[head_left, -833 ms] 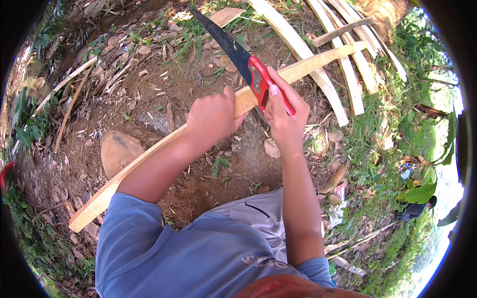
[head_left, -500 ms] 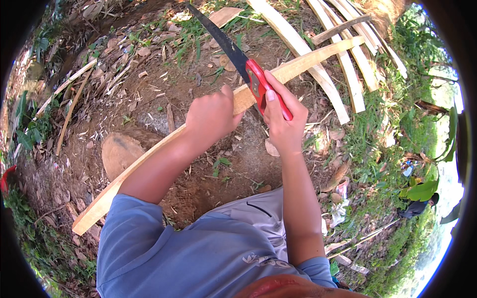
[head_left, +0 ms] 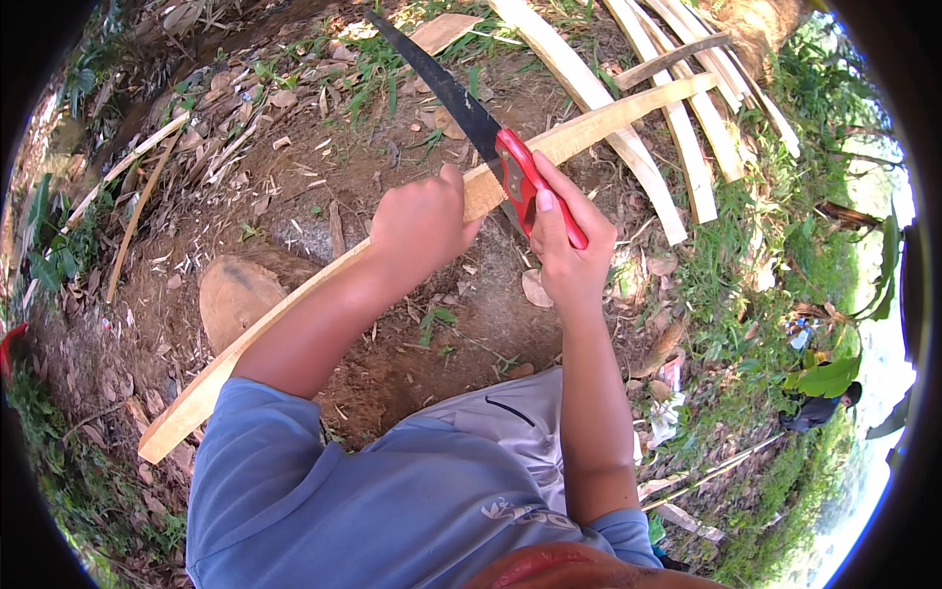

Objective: The person uses a red hand saw to cut a long piece of wood into smaller sections. They hold the wood with their left hand and saw with their right hand, working over a rock used as a support. The cut pieces are placed on the ground nearby.

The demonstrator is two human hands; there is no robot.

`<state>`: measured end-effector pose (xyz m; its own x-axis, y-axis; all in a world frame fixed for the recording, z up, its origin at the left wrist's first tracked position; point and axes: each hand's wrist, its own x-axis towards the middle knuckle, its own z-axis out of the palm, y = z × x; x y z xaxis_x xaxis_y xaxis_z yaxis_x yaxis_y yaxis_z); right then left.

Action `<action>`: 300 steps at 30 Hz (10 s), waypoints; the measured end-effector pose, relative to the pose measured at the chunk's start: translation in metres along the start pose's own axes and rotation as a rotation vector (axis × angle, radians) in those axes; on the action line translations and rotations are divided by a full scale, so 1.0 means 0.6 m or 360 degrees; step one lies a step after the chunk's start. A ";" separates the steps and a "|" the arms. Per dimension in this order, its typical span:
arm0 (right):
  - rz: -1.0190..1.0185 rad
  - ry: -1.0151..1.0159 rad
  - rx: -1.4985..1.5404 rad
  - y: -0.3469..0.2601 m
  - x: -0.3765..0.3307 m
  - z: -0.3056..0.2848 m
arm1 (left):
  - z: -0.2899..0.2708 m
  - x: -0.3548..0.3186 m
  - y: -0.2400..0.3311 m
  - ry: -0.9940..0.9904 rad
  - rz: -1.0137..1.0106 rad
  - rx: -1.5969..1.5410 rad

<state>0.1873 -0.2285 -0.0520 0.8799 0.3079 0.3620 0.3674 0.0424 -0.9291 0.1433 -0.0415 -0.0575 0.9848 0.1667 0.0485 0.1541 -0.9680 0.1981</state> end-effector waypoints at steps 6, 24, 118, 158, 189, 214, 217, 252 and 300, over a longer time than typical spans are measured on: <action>-0.0035 -0.0001 -0.0068 0.001 -0.005 -0.003 | 0.001 -0.003 -0.001 0.0000 0.0026 0.0015; 0.0211 -0.0069 -0.0047 -0.024 -0.023 -0.031 | 0.003 -0.002 0.000 -0.0005 0.0002 0.0010; 0.0227 0.0067 -0.0123 -0.013 -0.007 -0.009 | 0.021 -0.023 0.015 0.0022 0.0186 0.0016; 0.0241 0.0192 0.0016 -0.022 -0.019 0.001 | 0.022 -0.020 0.019 0.0019 0.0150 0.0063; 0.0573 -0.0237 -0.0770 -0.269 -0.057 -0.114 | 0.046 -0.027 0.015 0.0154 0.0195 0.0171; -0.0029 0.0471 -0.0460 -0.162 -0.352 -0.268 | 0.010 0.005 0.017 -0.0036 0.0158 0.0184; 0.0269 0.0521 -0.0050 -0.129 -0.283 -0.191 | 0.012 0.022 0.001 -0.0040 0.0197 0.0174; 0.0043 0.0169 0.0134 0.026 0.064 0.040 | -0.013 0.058 -0.011 -0.0089 0.0149 0.0125; -0.0051 0.0092 -0.0168 0.027 -0.014 -0.002 | -0.005 0.048 0.006 -0.0186 0.0130 0.0151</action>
<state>0.1860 -0.2314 -0.0698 0.8820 0.2526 0.3978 0.4225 -0.0501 -0.9050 0.1717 -0.0396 -0.0522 0.9961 0.0688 -0.0544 0.0742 -0.9917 0.1048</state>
